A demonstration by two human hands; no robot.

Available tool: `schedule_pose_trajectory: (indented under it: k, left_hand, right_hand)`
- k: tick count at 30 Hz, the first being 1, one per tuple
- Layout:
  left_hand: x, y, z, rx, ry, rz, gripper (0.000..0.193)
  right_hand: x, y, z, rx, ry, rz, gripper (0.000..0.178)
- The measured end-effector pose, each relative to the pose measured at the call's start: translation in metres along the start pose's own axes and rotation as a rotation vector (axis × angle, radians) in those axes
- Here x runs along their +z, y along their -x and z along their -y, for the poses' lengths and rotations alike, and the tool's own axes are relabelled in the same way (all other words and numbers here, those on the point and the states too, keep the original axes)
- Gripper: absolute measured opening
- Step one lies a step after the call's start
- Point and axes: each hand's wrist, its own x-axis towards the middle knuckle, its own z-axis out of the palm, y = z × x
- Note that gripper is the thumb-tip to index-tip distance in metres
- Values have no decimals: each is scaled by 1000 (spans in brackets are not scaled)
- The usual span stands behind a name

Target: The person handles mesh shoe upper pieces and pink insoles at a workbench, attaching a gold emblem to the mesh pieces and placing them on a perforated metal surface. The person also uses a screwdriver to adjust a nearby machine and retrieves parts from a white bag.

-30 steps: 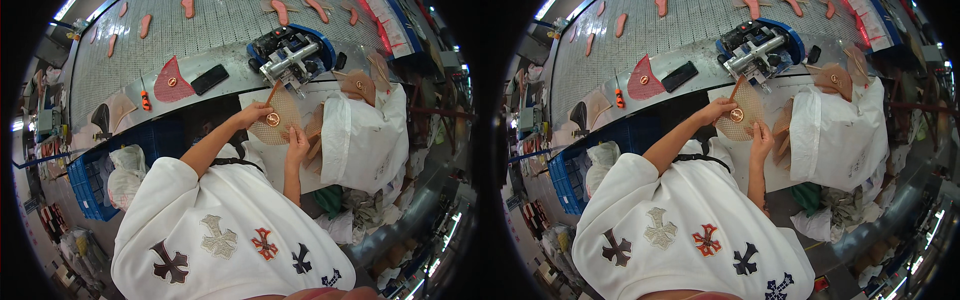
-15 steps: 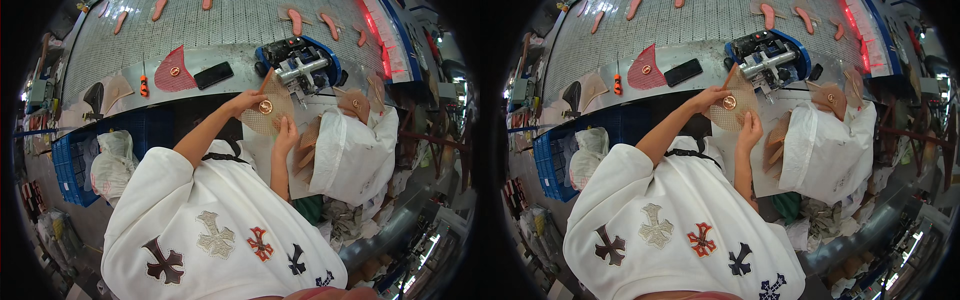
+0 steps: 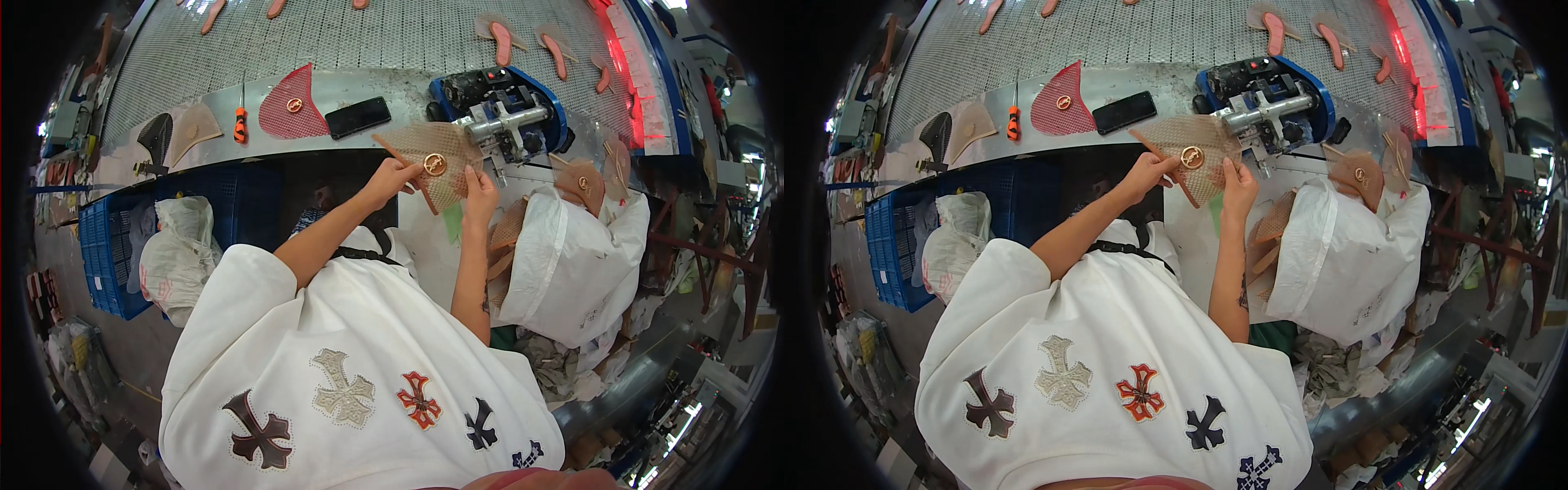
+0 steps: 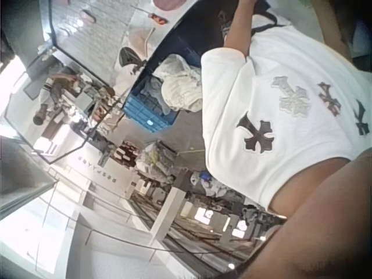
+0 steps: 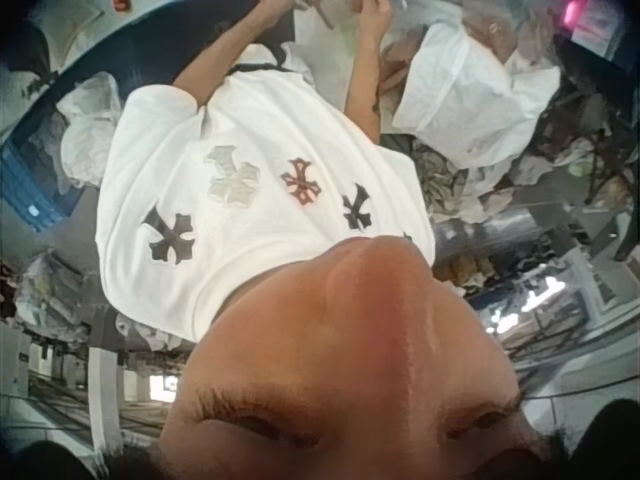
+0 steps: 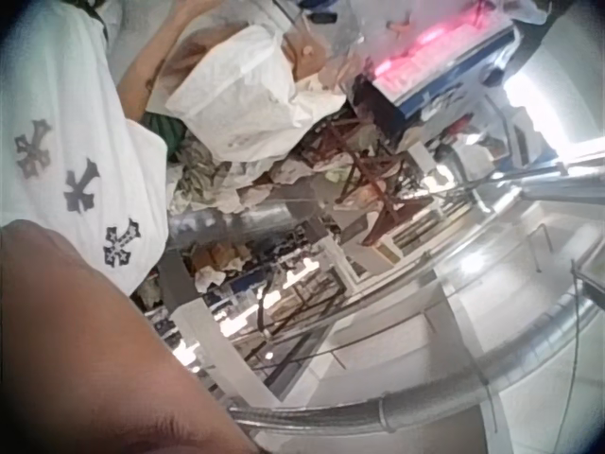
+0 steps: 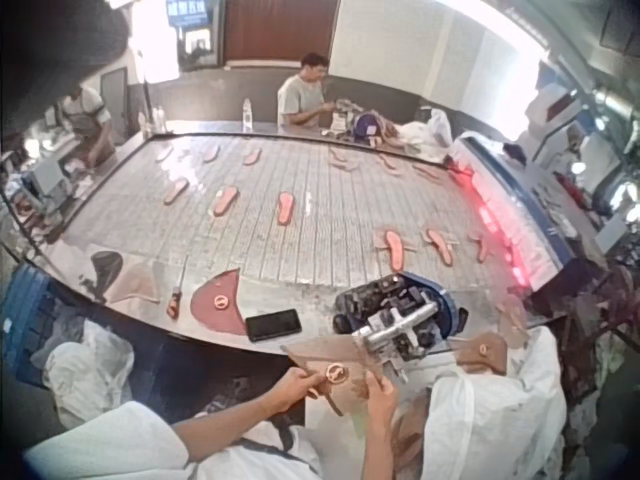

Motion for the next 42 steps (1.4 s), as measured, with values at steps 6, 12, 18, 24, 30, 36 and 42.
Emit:
schedule_pose_trajectory:
  k: [6, 12, 18, 24, 30, 36, 42]
  left_hand:
    - [24, 14, -2, -130, 178, 68, 30]
    - [28, -6, 3, -294, 390, -32, 34]
    - [26, -20, 4, -325, 453, -4, 39]
    - [2, -22, -7, -273, 588, -59, 38]
    - [-77, -2, -40, 58, 105, -169, 33]
    - [-123, 28, -100, 447, -671, -91, 58]
    - [-171, 44, -162, 546, -771, -21, 60]
  right_hand:
    - [-5, -14, 16, -83, 320, 47, 23]
    - [-6, -11, 26, -59, 446, 0, 32]
    - [2, -8, 38, 57, 377, -28, 34]
    - [25, 16, 39, -47, 282, 31, 28]
    - [97, 36, 42, -223, 340, 327, 33]
    - [202, 31, 16, -107, 56, 552, 67]
    - [261, -6, 29, 306, -534, 280, 38]
